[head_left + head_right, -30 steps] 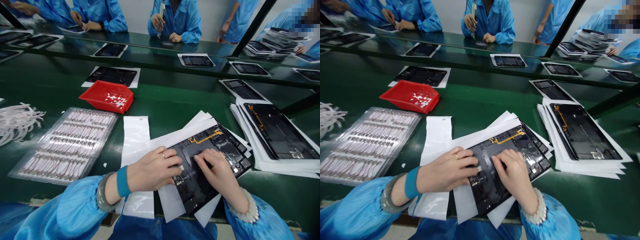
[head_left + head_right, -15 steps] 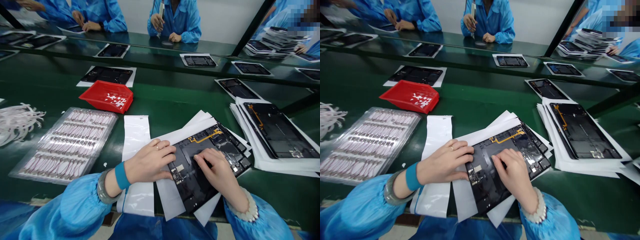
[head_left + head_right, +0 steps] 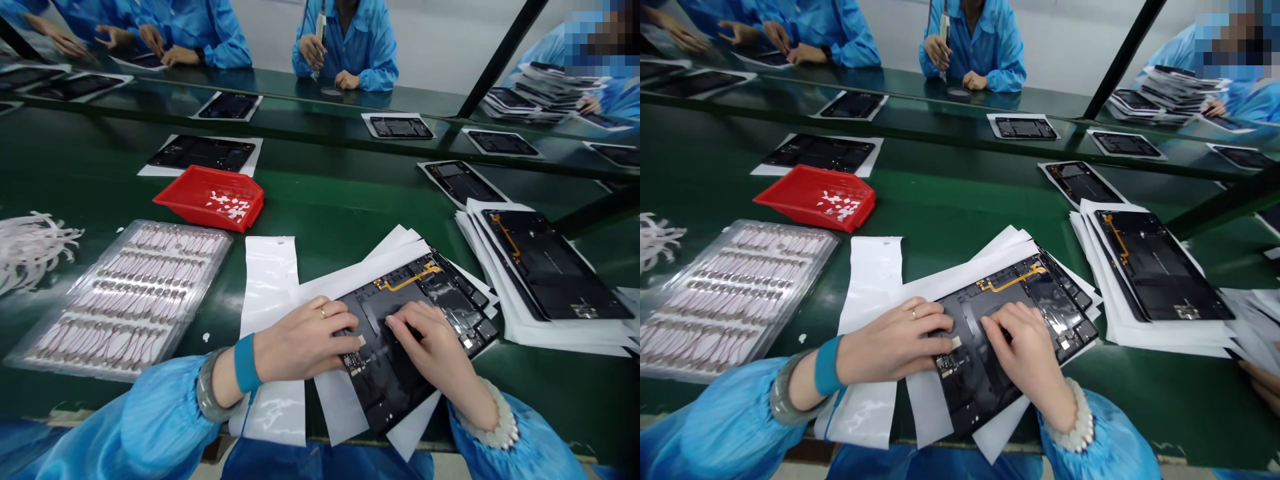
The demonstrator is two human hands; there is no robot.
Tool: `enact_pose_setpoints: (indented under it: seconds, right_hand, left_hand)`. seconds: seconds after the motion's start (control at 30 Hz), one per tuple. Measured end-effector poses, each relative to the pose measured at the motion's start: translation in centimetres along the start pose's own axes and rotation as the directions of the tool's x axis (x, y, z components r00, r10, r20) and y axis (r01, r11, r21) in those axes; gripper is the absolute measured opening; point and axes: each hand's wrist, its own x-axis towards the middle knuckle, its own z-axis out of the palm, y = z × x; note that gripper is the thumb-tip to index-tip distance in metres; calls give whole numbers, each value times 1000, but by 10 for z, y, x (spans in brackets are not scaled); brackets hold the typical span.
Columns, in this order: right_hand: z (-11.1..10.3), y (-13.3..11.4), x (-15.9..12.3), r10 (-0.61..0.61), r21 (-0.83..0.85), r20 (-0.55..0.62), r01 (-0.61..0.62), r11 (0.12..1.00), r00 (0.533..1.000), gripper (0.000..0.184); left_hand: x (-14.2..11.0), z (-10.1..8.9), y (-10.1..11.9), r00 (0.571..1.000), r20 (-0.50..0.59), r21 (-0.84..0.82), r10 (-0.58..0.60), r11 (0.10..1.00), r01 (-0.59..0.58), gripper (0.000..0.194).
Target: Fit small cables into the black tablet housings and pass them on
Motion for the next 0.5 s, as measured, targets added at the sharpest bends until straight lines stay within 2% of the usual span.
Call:
enact_pose_setpoints:
  seconds: [0.07, 0.17, 0.23, 0.27, 0.37, 0.43, 0.5]
  right_hand:
    - [-11, 4, 6, -20, 43, 112, 15, 999, 994, 36]
    - [-39, 22, 32, -28, 81, 337, 1, 997, 941, 36]
    - [-61, 40, 63, 56, -76, 373, -30, 997, 926, 36]
    - [-71, 50, 81, 123, -204, 335, -56, 977, 934, 36]
    - [-96, 83, 142, 306, -516, 84, -221, 828, 948, 31]
    - [-105, 103, 178, 362, -577, -53, -324, 749, 931, 25]
    - [-106, 120, 207, 412, -595, -142, -411, 691, 900, 26]
  left_hand:
    - [2, -1, 0, 1000, 6, -24, -19, 1000, 19, 17]
    - [5, -3, 0, 999, 13, -50, -36, 998, 36, 17]
    - [5, -3, 0, 999, -12, -43, -30, 999, 30, 16]
    - [5, -2, 0, 999, -33, -35, -26, 999, 25, 15]
    - [5, 5, -1, 993, -119, -3, -9, 1000, 9, 13]
    - [6, 9, -1, 985, -170, -4, -16, 1000, 16, 14]
    - [6, 9, 0, 979, -193, -36, -63, 998, 57, 14]
